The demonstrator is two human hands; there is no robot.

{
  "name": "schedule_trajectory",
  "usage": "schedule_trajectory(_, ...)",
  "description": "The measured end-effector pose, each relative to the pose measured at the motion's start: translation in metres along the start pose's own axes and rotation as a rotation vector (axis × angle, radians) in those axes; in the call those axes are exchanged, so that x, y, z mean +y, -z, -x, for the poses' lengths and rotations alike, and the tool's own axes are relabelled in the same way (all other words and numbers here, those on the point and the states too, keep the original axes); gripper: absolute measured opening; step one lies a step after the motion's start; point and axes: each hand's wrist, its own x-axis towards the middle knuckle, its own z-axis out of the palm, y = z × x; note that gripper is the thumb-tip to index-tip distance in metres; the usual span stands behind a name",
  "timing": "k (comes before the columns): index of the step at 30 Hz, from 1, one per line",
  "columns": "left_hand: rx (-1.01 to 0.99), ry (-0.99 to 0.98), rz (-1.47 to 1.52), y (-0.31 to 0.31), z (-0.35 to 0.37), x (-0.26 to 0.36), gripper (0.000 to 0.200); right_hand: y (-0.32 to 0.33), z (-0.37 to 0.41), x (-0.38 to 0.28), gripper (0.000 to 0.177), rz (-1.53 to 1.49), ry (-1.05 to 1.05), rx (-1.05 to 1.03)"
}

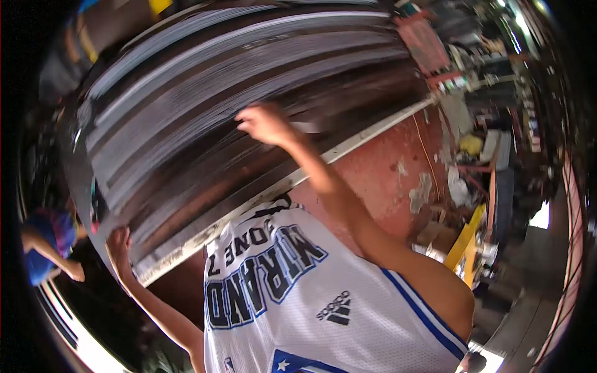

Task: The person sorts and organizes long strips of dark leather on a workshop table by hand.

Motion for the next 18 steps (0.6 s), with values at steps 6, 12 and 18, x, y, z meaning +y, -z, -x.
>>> schedule_trajectory(6,0.067,-0.055,0.099,-0.018,0.017,0.018,0.019,-0.081,-0.006,-0.072,0.015,-0.174,0.348,-0.01)
schedule_trajectory(12,0.142,-0.059,-0.02,-0.021,0.029,0.038,0.024,-0.128,0.003,-0.114,0.017,-0.126,0.433,-0.191)
schedule_trajectory(18,0.418,-0.239,0.055,0.001,0.074,0.077,0.025,-0.149,0.002,-0.153,0.038,-0.195,0.566,-0.015)
